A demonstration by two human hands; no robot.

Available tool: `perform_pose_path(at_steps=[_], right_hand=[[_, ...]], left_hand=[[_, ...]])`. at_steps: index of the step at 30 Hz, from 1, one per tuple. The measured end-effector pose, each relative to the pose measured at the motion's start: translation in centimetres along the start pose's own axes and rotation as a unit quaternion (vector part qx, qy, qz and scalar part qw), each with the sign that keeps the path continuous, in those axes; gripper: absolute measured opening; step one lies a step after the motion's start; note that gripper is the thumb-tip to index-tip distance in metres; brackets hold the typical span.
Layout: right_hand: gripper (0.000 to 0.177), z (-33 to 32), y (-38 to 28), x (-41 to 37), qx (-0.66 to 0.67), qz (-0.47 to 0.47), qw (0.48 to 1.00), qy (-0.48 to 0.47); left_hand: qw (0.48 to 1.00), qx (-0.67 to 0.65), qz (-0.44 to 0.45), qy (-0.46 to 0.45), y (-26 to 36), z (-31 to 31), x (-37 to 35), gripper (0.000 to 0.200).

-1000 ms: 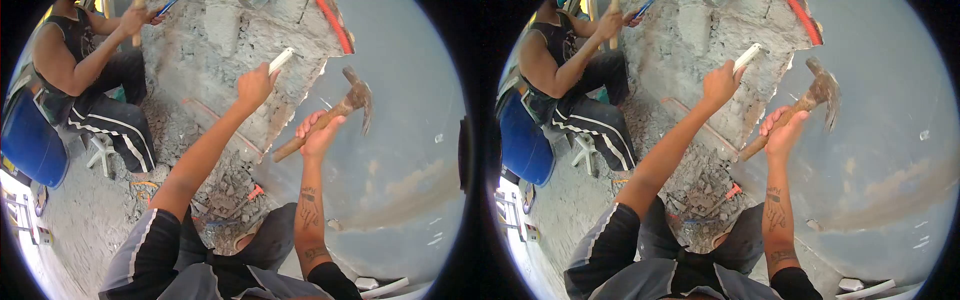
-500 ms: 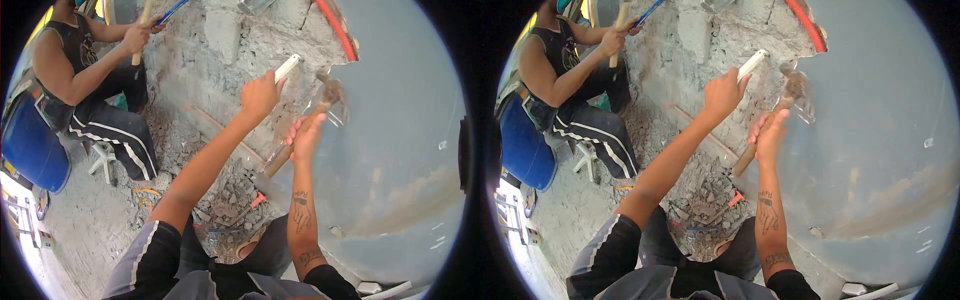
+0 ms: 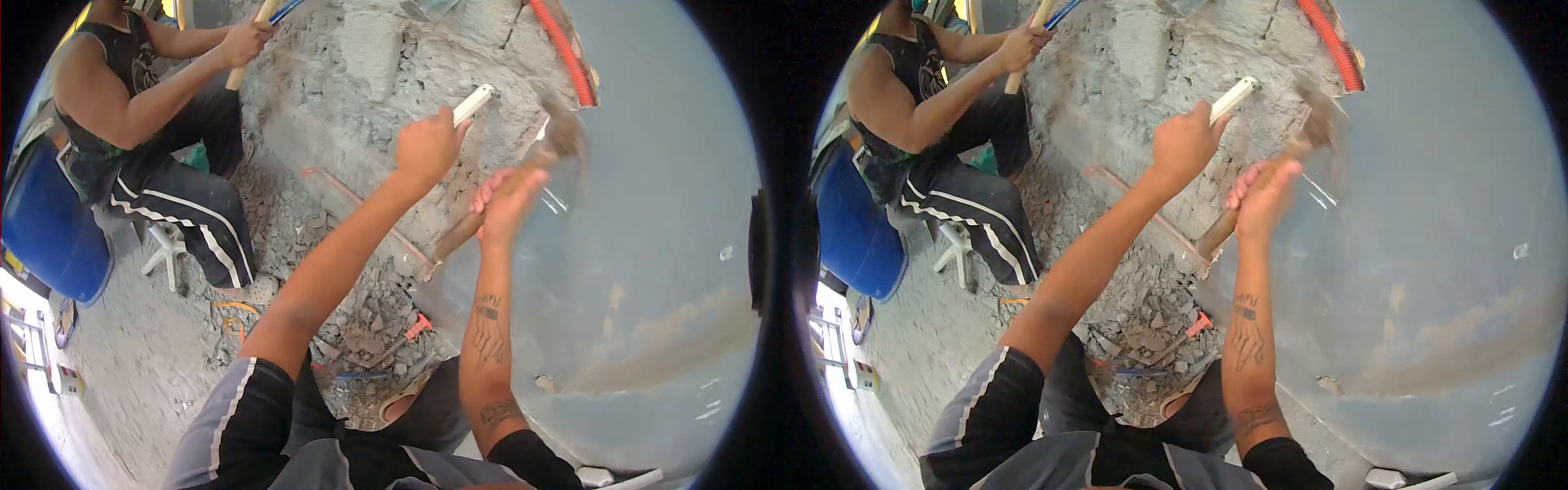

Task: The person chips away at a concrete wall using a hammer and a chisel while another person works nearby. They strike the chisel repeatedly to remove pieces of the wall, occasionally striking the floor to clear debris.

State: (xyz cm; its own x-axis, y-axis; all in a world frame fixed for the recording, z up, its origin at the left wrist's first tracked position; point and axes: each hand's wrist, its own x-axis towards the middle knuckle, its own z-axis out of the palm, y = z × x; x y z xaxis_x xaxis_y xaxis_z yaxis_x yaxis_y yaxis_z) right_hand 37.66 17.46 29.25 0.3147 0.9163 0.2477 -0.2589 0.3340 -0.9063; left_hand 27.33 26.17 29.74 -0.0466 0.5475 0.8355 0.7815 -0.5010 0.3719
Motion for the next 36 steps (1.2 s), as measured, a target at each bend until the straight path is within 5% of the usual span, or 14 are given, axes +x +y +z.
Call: perform_pose_path(at_steps=[2,3,5,8,13,21,25,31,34,36], right_hand=[[0.074,0.2,1.5,0.3,0.168,-0.181,0.969,0.020],[0.074,0.5,1.6,0.5,0.167,-0.178,0.970,0.023],[0.073,1.4,1.3,1.5,-0.045,0.043,0.998,0.013],[0.073,0.6,-0.1,1.2,-0.032,0.092,0.995,0.004],[0.067,-2.2,-0.7,-3.9,-0.067,0.077,0.995,0.010],[0.043,-2.3,-6.6,-4.4,-0.290,-0.107,0.948,-0.074],[0.039,1.6,-12.3,-2.3,-0.487,-0.265,0.831,-0.051],[0.039,5.3,-14.4,1.8,-0.477,-0.536,0.695,-0.046],[0.036,5.1,-13.3,5.4,-0.566,-0.470,0.674,-0.055],[0.037,4.8,-13.2,7.9,-0.711,-0.428,0.540,-0.143]], left_hand=[[1.000,0.011,-0.001,-0.017,0.1,-0.2,0.3,0.037],[1.000,0.006,-0.001,-0.016,0.1,-0.1,0.2,0.037],[1.000,0.000,-0.008,-0.018,-0.1,-0.1,0.0,0.036],[1.000,-0.013,-0.003,-0.028,-2.3,0.6,0.2,0.037],[0.981,-0.143,0.009,-0.129,-7.3,1.1,1.8,0.043],[0.947,-0.291,-0.127,-0.041,-2.7,-2.1,0.8,0.048],[0.955,-0.248,-0.139,-0.085,-3.6,-1.9,3.2,0.053],[0.942,-0.268,-0.173,-0.103,-3.3,-1.8,2.8,0.057],[0.953,-0.244,-0.149,-0.100,-3.7,-0.8,3.0,0.058],[0.953,-0.242,-0.147,-0.107,-3.9,-0.7,3.4,0.059]])
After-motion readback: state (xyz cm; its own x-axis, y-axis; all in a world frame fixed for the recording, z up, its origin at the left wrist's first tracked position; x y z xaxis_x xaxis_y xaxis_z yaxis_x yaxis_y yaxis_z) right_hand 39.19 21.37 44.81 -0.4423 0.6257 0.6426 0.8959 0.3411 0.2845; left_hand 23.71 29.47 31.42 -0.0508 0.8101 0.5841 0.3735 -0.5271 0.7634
